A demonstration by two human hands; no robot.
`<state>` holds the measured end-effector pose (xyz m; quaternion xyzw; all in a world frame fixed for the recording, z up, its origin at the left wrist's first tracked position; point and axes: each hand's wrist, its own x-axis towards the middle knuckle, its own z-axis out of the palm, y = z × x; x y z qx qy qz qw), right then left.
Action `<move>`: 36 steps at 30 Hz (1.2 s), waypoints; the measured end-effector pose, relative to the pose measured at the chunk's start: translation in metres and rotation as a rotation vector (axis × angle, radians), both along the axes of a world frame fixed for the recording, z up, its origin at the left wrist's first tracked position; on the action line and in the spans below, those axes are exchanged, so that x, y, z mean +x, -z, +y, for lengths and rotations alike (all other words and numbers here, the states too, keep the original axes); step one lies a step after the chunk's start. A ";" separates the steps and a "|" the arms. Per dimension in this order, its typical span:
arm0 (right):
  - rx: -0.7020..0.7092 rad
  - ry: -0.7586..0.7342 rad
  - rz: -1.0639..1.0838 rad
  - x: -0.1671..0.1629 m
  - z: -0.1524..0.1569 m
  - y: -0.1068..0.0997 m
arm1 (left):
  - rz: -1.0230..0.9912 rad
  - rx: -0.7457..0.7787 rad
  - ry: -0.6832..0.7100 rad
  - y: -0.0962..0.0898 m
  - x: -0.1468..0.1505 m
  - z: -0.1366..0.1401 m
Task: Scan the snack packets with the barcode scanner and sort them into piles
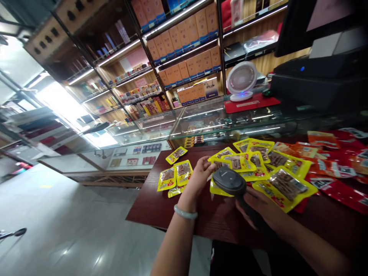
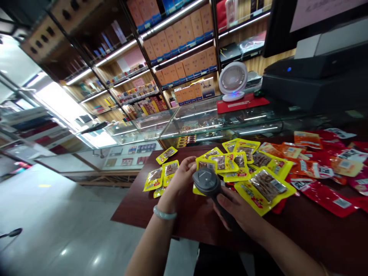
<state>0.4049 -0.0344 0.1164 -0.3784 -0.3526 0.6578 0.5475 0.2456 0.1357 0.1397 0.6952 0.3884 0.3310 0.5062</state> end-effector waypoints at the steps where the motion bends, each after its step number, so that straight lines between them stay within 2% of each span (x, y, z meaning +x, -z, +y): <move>1: -0.001 -0.003 -0.009 0.000 0.000 0.001 | 0.030 0.040 0.016 0.000 -0.003 0.002; 3: -0.002 -0.022 -0.018 -0.001 0.001 0.005 | 0.286 0.195 -0.108 -0.002 -0.020 0.008; 5: -0.015 -0.039 -0.010 -0.003 0.002 0.009 | 0.672 0.333 -0.336 -0.005 -0.044 0.017; 7: -0.032 -0.047 0.007 -0.005 0.003 0.014 | 0.993 0.374 -0.494 -0.006 -0.069 0.027; 9: -0.042 -0.052 0.016 -0.007 0.004 0.017 | 1.167 0.331 -0.511 -0.004 -0.087 0.036; 12: -0.046 -0.068 0.008 -0.010 0.004 0.018 | 1.243 0.273 -0.404 0.001 -0.096 0.045; 18: -0.057 -0.044 0.002 -0.010 0.007 0.015 | 1.050 0.419 -0.225 0.003 -0.073 0.036; 23: -0.122 0.014 0.040 -0.007 0.012 0.008 | 0.775 0.292 -0.266 -0.005 -0.059 0.017; 26: -0.127 0.019 0.046 -0.005 0.011 0.002 | 0.658 0.304 -0.283 -0.007 -0.064 0.010; 31: -0.175 0.038 0.034 -0.005 0.010 -0.004 | 0.542 0.337 -0.312 0.000 -0.070 0.015; 34: -0.181 0.041 0.027 -0.007 0.013 -0.005 | 0.394 0.279 -0.329 0.005 -0.057 0.019; 36: -0.178 0.039 0.019 -0.008 0.015 -0.004 | 0.230 0.212 -0.246 0.006 -0.044 0.020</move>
